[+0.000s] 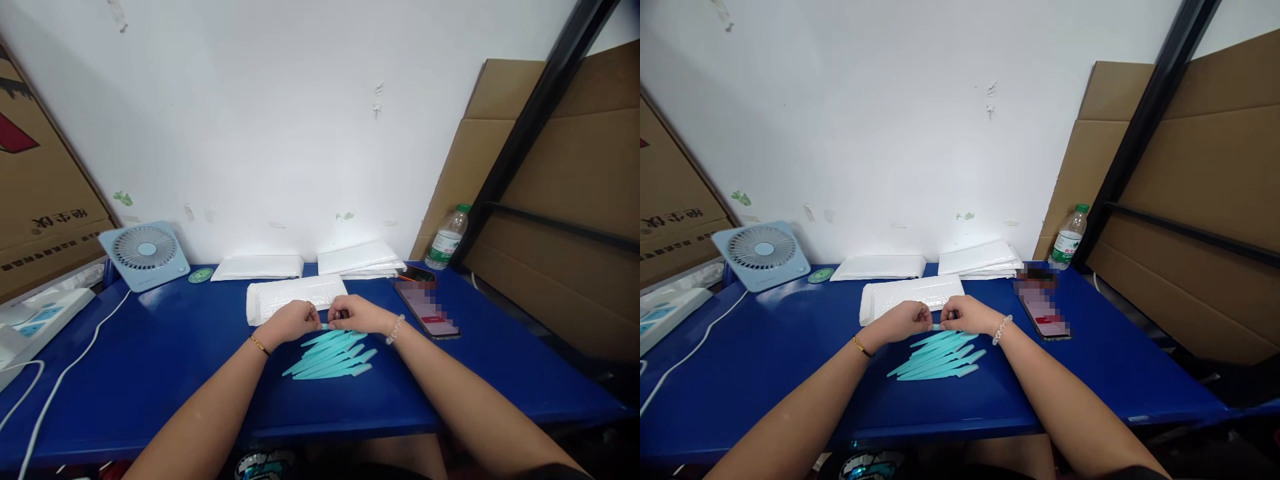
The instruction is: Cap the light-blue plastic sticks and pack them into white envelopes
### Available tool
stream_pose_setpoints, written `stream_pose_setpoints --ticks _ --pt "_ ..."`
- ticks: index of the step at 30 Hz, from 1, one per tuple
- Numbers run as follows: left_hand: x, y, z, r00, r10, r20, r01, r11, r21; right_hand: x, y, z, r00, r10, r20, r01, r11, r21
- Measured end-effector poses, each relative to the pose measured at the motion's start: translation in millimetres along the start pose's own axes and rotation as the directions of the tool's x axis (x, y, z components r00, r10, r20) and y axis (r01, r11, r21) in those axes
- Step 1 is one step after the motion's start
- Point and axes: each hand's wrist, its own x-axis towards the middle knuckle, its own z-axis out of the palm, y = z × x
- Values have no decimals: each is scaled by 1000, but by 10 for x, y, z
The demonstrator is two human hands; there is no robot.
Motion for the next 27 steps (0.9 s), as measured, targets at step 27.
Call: stream_pose_setpoints --ticks 27 --pt "-23 82 31 989 110 -99 -106 994 36 -256 281 -282 996 27 80 -17 992 -125"
